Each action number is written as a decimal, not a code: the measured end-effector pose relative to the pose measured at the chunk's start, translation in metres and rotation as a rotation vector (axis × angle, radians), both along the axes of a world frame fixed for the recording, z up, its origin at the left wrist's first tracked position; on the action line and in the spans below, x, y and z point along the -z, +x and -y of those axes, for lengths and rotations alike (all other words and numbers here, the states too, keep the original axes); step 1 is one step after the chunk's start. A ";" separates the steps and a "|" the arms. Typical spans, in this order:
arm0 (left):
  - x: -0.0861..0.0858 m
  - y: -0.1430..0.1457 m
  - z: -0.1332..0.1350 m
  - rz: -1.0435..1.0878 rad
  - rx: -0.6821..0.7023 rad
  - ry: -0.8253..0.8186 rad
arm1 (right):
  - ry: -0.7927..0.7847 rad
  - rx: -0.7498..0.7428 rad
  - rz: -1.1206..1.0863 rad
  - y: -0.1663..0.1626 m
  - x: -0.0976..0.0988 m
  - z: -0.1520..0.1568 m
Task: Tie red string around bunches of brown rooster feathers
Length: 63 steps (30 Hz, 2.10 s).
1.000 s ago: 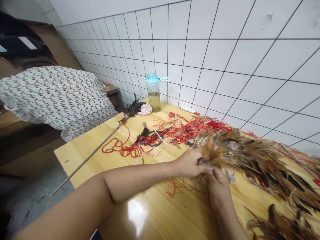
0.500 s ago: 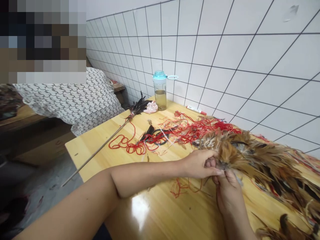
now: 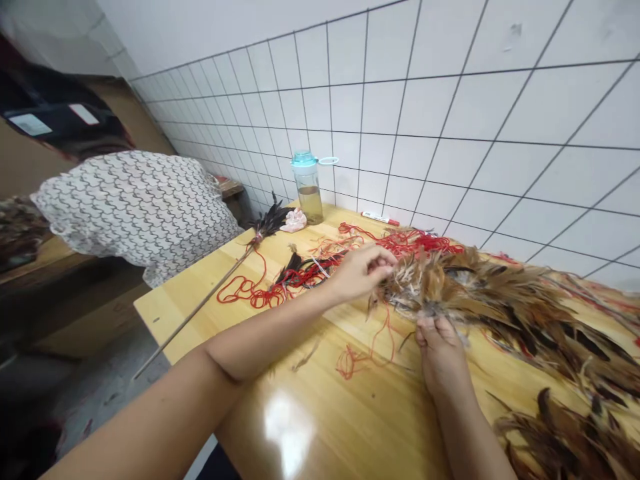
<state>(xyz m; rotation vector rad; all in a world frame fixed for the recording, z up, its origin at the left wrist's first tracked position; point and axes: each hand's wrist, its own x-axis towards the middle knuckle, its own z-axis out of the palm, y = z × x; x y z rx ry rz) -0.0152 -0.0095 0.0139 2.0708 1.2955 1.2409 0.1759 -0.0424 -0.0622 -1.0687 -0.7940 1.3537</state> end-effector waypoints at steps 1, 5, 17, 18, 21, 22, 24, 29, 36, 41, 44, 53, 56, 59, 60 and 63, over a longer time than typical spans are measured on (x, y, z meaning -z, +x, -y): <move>-0.008 -0.008 -0.001 -0.038 -0.042 0.029 | -0.001 -0.003 0.003 0.000 0.000 0.000; -0.038 -0.048 0.004 -0.346 -0.151 0.069 | 0.015 0.000 0.013 0.000 0.003 0.000; 0.022 -0.142 0.069 -0.835 -0.397 -0.254 | 0.123 -0.046 0.124 -0.006 0.009 0.001; 0.023 -0.143 0.069 -0.824 -0.396 -0.238 | 0.123 -0.047 0.129 -0.006 0.010 0.002; 0.014 -0.150 0.066 -0.717 -0.371 -0.156 | 0.133 -0.060 0.137 -0.007 0.011 0.006; 0.007 -0.152 0.065 -0.646 -0.364 -0.142 | 0.139 -0.069 0.144 -0.007 0.011 0.006; -0.012 -0.157 0.066 -0.434 -0.369 -0.175 | 0.153 -0.089 0.164 -0.007 0.012 0.007; -0.061 -0.154 0.074 0.111 -0.288 -0.256 | 0.155 -0.139 0.204 -0.011 0.011 0.008; -0.077 -0.151 0.054 0.004 -0.345 -0.325 | 0.142 -0.174 0.195 -0.017 0.003 0.011; -0.083 -0.171 0.049 -0.212 -0.449 -0.229 | 0.064 -0.162 0.122 -0.017 -0.002 0.013; -0.082 -0.188 0.061 -0.324 -0.511 -0.249 | 0.040 -0.176 0.114 -0.016 -0.004 0.013; -0.002 -0.217 0.101 -0.758 -0.376 -0.495 | 0.017 -0.148 0.110 -0.016 0.001 0.013; 0.022 -0.217 0.101 -0.790 -0.387 -0.432 | 0.026 -0.149 0.143 -0.018 0.003 0.016; 0.017 -0.223 0.098 -0.745 -0.384 -0.394 | 0.047 -0.156 0.169 -0.018 0.005 0.018; 0.009 -0.226 0.097 -0.713 -0.400 -0.378 | 0.049 -0.157 0.173 -0.018 0.006 0.018; -0.025 -0.240 0.096 -0.238 -0.544 -0.299 | 0.050 -0.156 0.179 -0.017 0.007 0.018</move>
